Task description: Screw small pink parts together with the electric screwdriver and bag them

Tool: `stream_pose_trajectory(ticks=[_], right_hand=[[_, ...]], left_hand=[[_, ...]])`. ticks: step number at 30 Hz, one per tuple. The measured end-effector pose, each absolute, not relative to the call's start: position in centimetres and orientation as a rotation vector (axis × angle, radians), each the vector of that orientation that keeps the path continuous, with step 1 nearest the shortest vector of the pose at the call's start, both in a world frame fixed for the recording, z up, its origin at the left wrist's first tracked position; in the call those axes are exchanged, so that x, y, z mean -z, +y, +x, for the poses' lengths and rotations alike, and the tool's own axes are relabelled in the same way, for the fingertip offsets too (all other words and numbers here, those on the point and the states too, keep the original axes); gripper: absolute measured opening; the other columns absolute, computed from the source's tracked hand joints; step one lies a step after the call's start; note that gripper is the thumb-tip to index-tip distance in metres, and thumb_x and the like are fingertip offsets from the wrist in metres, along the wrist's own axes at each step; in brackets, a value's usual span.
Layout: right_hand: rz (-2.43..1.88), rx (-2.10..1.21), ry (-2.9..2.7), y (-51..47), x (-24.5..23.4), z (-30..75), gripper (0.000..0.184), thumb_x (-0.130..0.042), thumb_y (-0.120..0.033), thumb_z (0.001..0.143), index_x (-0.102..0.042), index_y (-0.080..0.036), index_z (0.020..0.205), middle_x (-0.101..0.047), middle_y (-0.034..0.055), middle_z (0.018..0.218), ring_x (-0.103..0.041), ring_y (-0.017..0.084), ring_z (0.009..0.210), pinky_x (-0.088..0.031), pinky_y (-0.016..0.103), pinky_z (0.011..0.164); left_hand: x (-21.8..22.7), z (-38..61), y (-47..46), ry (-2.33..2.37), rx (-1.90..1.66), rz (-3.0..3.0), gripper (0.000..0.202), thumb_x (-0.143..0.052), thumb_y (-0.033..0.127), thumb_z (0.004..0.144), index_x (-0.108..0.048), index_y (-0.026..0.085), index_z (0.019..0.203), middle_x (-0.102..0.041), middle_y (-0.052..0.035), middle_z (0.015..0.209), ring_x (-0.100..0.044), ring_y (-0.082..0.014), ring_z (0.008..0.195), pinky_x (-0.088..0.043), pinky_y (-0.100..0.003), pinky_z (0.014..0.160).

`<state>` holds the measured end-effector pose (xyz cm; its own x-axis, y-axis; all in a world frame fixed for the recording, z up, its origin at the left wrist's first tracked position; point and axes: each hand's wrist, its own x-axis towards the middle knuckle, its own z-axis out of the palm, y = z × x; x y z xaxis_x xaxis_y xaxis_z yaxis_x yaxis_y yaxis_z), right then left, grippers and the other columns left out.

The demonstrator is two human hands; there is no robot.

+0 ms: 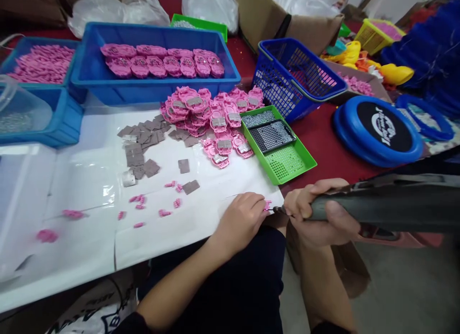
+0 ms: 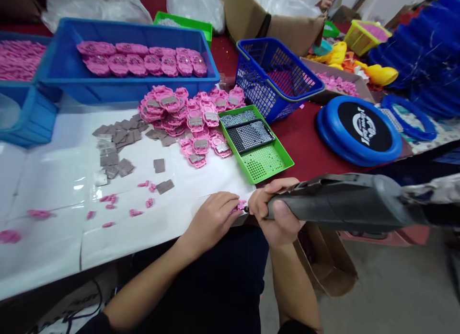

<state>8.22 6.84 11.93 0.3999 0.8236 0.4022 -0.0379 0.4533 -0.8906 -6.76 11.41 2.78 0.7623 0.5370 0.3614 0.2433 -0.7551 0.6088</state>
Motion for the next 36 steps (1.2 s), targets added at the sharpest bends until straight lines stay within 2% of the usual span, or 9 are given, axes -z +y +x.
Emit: stream_pose_trajectory(ticks=[11, 17, 21, 25, 30, 36], right_hand=[[-1.022, -0.641, -0.938, 7.6, -11.7, 6.9, 0.033, -0.085, -0.052, 0.089, -0.066, -0.027, 0.092, -0.050, -0.0100, 0.049, -0.034, 0.012, 0.035, -0.039, 0.027, 0.042], [-1.107, -0.705, -0.849, 7.7, -10.9, 7.7, 0.035, -0.090, -0.052, 0.083, -0.066, -0.026, 0.087, -0.047, -0.0069, 0.046, -0.041, 0.014, 0.037, -0.040, 0.027, 0.041], [-1.188, -0.703, -0.795, 8.5, -9.5, 8.0, 0.046, -0.091, -0.057, 0.078, -0.058, -0.026, 0.086, -0.047, -0.0063, 0.048, -0.040, 0.014, 0.038, -0.036, 0.027, 0.042], [-1.204, -0.675, -0.770, 8.7, -9.4, 7.9, 0.050, -0.093, -0.055, 0.075, -0.055, -0.025, 0.087, -0.045, -0.0069, 0.049, -0.040, 0.013, 0.039, -0.033, 0.025, 0.044], [-1.126, -0.786, -0.836, 9.3, -9.8, 8.1, 0.046, -0.095, -0.052, 0.074, -0.060, -0.024, 0.084, -0.044, -0.0066, 0.046, -0.041, 0.013, 0.037, -0.036, 0.025, 0.042], [-1.050, -0.971, -1.028, 10.1, -9.2, 8.5, 0.045, -0.091, -0.059, 0.078, -0.067, -0.023, 0.088, -0.042, -0.0062, 0.045, -0.036, 0.013, 0.033, -0.032, 0.025, 0.037]], left_hand=[[-2.8, -6.5, 11.6, 0.588, -0.588, 2.442, 0.014, -0.059, 0.023, 0.117, -0.071, 0.018, 0.113, -0.078, -0.0098, 0.122, -0.072, -0.0269, 0.114, -0.061, -0.043, 0.100], [-2.3, -5.5, 11.6, 0.573, -0.565, 2.561, 0.019, -0.065, 0.029, 0.115, -0.074, 0.015, 0.108, -0.079, -0.0091, 0.107, -0.075, -0.0264, 0.105, -0.060, -0.040, 0.091], [-1.7, -4.6, 12.5, 0.594, -0.543, 2.613, 0.027, -0.074, 0.038, 0.111, -0.077, 0.012, 0.107, -0.081, -0.0118, 0.106, -0.076, -0.0277, 0.102, -0.060, -0.041, 0.086], [-1.7, -4.4, 12.7, 0.627, -0.559, 2.614, 0.027, -0.078, 0.039, 0.109, -0.078, 0.012, 0.105, -0.081, -0.0114, 0.102, -0.077, -0.0267, 0.097, -0.058, -0.038, 0.082], [-1.5, -4.3, 12.9, 0.646, -0.523, 2.584, 0.031, -0.080, 0.043, 0.108, -0.078, 0.012, 0.107, -0.081, -0.0119, 0.103, -0.077, -0.0274, 0.098, -0.057, -0.038, 0.082], [-0.9, -4.7, 12.7, 0.664, -0.489, 2.534, 0.031, -0.075, 0.044, 0.112, -0.076, 0.014, 0.118, -0.083, -0.0100, 0.115, -0.077, -0.0271, 0.107, -0.058, -0.038, 0.092]])
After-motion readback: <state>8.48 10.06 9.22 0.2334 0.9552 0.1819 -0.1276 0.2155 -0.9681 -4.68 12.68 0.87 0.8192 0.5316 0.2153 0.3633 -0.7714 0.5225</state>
